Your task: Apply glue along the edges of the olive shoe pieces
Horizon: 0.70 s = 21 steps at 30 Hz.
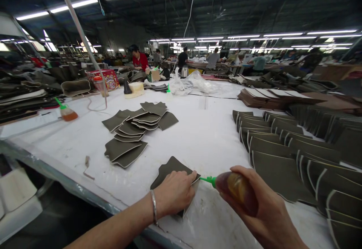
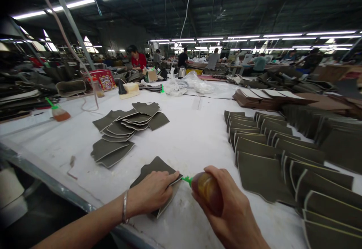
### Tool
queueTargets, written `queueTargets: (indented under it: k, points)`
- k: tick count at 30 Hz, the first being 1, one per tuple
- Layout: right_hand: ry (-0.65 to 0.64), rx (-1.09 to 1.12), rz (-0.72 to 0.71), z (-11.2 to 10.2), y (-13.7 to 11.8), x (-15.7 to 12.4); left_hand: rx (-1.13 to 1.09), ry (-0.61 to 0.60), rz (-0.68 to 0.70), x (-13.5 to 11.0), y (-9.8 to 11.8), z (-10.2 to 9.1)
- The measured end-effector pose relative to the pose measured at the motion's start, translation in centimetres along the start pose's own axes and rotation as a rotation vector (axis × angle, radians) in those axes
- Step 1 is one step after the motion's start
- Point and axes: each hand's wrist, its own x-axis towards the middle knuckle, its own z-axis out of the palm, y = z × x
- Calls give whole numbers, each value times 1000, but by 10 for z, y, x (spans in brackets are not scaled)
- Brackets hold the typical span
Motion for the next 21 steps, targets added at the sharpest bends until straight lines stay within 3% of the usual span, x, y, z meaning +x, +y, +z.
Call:
queueTargets:
  k: [10,16,21]
  points:
    - [33,7,107,0,12,0,3,-13,-23,-2,1,1]
    - [-61,105,185,-3,12,-2,0,-9,-16,-2,1,2]
    - [-13,129,255,-2,15,-1,-23,-27,-12,-2,0,-2]
